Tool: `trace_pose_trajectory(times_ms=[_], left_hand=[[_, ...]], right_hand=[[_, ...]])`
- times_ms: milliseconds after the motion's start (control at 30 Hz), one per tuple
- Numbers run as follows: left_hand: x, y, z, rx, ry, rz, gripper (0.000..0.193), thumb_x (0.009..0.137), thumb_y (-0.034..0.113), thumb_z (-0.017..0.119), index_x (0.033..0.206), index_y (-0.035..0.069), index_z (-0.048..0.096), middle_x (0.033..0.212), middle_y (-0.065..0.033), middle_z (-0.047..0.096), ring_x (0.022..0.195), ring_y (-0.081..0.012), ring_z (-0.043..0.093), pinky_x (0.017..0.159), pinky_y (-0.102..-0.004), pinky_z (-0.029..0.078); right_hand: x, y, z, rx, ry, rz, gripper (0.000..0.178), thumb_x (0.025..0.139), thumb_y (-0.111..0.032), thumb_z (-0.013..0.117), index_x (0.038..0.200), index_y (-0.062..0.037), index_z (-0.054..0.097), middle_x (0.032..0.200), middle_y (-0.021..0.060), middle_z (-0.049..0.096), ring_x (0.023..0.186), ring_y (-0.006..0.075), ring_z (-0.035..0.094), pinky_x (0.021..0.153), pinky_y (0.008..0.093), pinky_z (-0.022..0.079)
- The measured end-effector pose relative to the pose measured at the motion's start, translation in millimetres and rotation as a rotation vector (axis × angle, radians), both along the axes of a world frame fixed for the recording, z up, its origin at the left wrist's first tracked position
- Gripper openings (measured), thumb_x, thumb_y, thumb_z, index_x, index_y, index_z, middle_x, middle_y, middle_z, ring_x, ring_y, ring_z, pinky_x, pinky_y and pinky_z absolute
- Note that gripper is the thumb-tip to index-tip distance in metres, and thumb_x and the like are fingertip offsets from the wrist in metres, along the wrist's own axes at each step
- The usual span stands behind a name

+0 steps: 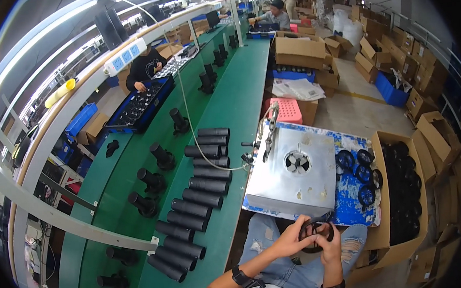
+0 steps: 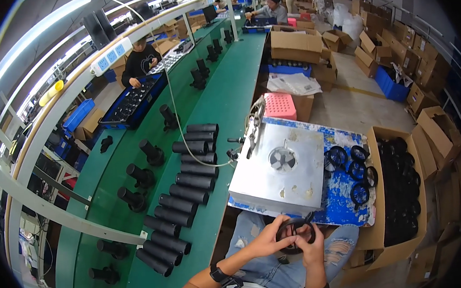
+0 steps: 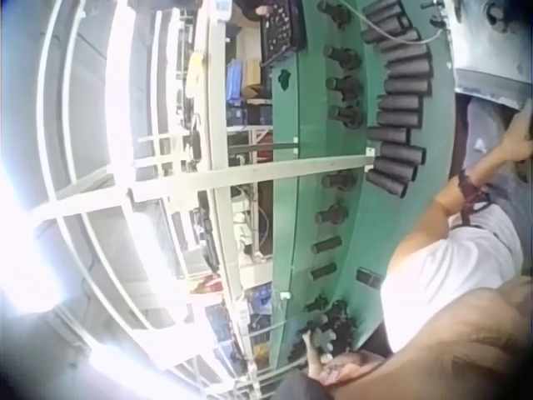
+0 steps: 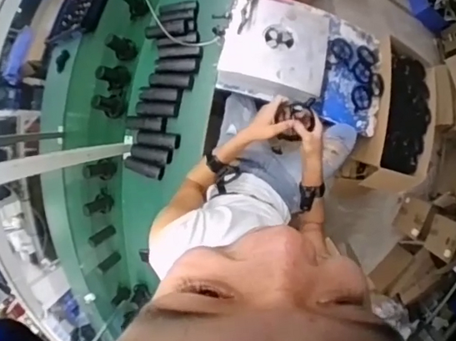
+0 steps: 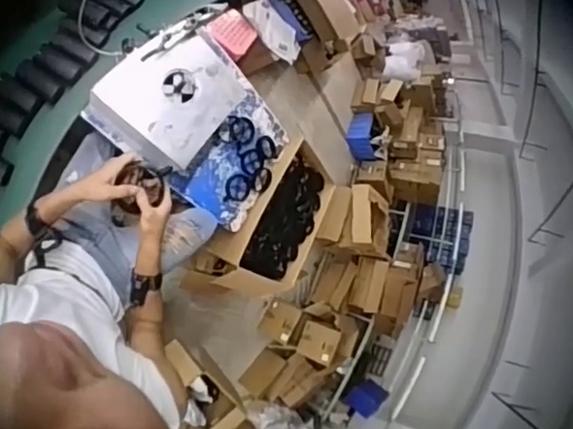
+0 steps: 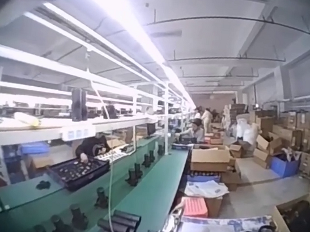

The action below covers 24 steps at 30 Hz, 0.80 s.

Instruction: The person picks up a base from a box, places it on a machine, and then fits a speaker housing onto the base. They press the assembly down using the machine and place the completed unit on the table.

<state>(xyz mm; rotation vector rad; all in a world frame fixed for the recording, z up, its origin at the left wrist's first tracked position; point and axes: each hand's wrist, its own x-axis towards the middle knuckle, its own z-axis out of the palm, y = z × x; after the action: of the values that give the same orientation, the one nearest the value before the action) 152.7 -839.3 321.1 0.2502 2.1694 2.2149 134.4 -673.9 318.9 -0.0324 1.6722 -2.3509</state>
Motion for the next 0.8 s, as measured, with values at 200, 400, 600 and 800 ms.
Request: trace_pose_trajectory(times_ms=[200, 400, 600, 800], left_hand=[[-3.6, -10.2, 42.9, 0.013, 0.050, 0.128, 0.045, 0.090, 0.007, 0.060, 0.126, -0.002, 0.035, 0.097, -0.0101, 0.056, 0.091, -0.0155, 0.058, 0.080, -0.0300, 0.048], [-56.6, -53.8, 48.7, -0.111, 0.149, 0.211, 0.050, 0.084, 0.010, 0.065, 0.125, 0.001, 0.038, 0.095, -0.0120, 0.052, 0.076, -0.0164, 0.053, 0.067, -0.0288, 0.045], [-100.1, -64.5, 40.7, -0.342, 0.152, 0.332, 0.056, 0.078, 0.008, 0.068, 0.126, 0.004, 0.040, 0.092, -0.0127, 0.056, 0.062, -0.0246, 0.058, 0.057, -0.0350, 0.047], [-138.8, -89.5, 14.4, -0.560, 0.369, 0.283, 0.052, 0.073, 0.010, 0.067, 0.122, 0.013, 0.050, 0.105, -0.0165, 0.056, 0.092, -0.0348, 0.061, 0.081, -0.0435, 0.050]], right_hand=[[-20.1, -37.8, 44.5, -0.006, 0.084, -0.033, 0.020, 0.080, 0.000, 0.061, 0.099, -0.0026, 0.053, 0.091, 0.0046, 0.058, 0.076, 0.0121, 0.057, 0.066, 0.0243, 0.048], [-74.9, -65.8, 67.6, 0.291, 0.296, 0.085, 0.019, 0.079, 0.000, 0.058, 0.097, -0.0012, 0.051, 0.074, 0.0019, 0.051, 0.056, 0.0091, 0.051, 0.050, 0.0233, 0.043], [-113.7, -82.6, 43.6, 0.428, 0.364, 0.091, 0.023, 0.080, 0.002, 0.058, 0.101, 0.0012, 0.050, 0.070, 0.0011, 0.050, 0.054, 0.0076, 0.051, 0.047, 0.0219, 0.044], [-144.3, -104.9, 2.7, 0.285, 0.315, -0.025, 0.042, 0.078, 0.001, 0.060, 0.119, -0.0023, 0.051, 0.070, 0.0006, 0.052, 0.055, 0.0070, 0.053, 0.047, 0.0226, 0.044]])
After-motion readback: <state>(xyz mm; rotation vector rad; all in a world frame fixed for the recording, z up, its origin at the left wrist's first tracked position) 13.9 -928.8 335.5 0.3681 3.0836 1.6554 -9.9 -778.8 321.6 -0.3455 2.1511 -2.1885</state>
